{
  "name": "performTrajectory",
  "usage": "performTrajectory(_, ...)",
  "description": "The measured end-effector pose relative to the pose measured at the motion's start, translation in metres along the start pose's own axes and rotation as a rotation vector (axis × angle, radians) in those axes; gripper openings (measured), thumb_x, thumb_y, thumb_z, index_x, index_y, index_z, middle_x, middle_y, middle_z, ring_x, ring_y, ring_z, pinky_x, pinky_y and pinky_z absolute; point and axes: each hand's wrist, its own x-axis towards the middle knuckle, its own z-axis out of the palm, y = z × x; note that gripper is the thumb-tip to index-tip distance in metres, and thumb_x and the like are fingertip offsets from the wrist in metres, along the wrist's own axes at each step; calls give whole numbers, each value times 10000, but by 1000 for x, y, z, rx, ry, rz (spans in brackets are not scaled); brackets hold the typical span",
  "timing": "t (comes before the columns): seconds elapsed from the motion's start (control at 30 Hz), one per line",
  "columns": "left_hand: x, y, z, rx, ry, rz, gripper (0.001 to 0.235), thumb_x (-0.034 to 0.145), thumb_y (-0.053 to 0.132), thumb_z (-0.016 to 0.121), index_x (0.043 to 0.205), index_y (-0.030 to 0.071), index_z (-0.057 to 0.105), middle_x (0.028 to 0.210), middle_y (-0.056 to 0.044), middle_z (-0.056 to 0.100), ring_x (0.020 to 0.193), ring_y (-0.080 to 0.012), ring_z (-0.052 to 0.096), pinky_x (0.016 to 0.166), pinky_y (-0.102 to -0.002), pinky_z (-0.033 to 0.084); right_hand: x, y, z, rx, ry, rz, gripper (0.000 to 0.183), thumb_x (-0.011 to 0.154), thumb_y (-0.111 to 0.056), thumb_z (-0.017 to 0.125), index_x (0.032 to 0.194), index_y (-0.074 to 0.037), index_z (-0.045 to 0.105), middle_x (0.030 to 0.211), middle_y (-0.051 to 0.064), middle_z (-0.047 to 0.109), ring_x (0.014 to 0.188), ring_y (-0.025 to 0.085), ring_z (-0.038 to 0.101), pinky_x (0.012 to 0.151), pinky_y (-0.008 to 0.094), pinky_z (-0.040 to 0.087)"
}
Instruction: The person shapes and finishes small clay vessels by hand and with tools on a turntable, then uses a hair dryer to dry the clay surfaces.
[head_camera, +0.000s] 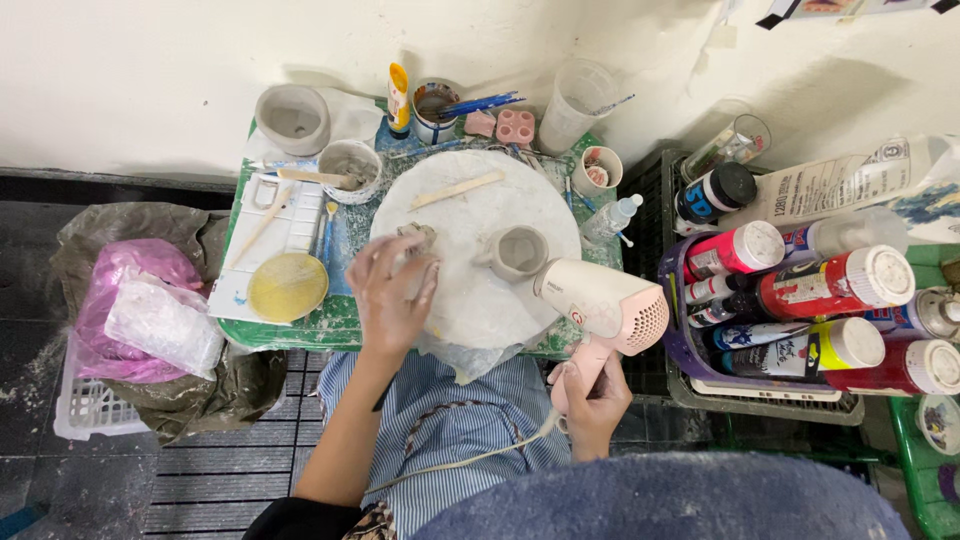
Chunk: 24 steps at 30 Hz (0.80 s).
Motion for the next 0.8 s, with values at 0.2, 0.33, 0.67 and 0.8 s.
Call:
performTrajectory(0.2,2,-21,19,-126,-29,-13,671,797,171,805,1406,75,539,1470,-164,526,1346,-344,503,1112,-496,307,0,0,3,-3,-14,-10,299,947,8,647,1232,79,592,954,118,691,758,152,690,657,288,567)
performTrajectory(0.33,-3,-22,19,-127,-40,-51,592,838,186,814,1379,136,580,1428,-97,571,1322,-288,549,1104,-470,353,0,-1,5,4,-11,4,313,951,1,636,1249,83,586,961,118,691,764,147,686,665,289,562)
performTrajectory(0.67,-11,-19,18,-114,-47,-77,538,782,207,852,1273,147,641,1335,-104,580,1266,-308,552,1093,-492,366,-1,-6,8,14,-14,3,331,964,-2,620,1278,94,574,1005,121,678,792,147,670,700,291,560)
performTrajectory(0.8,-16,-19,21,-126,-31,-81,538,780,194,855,1273,141,644,1340,-112,582,1275,-316,548,1093,-488,374,2,-9,11,24,-7,-4,353,952,2,621,1289,94,568,1021,119,680,787,150,673,688,293,556)
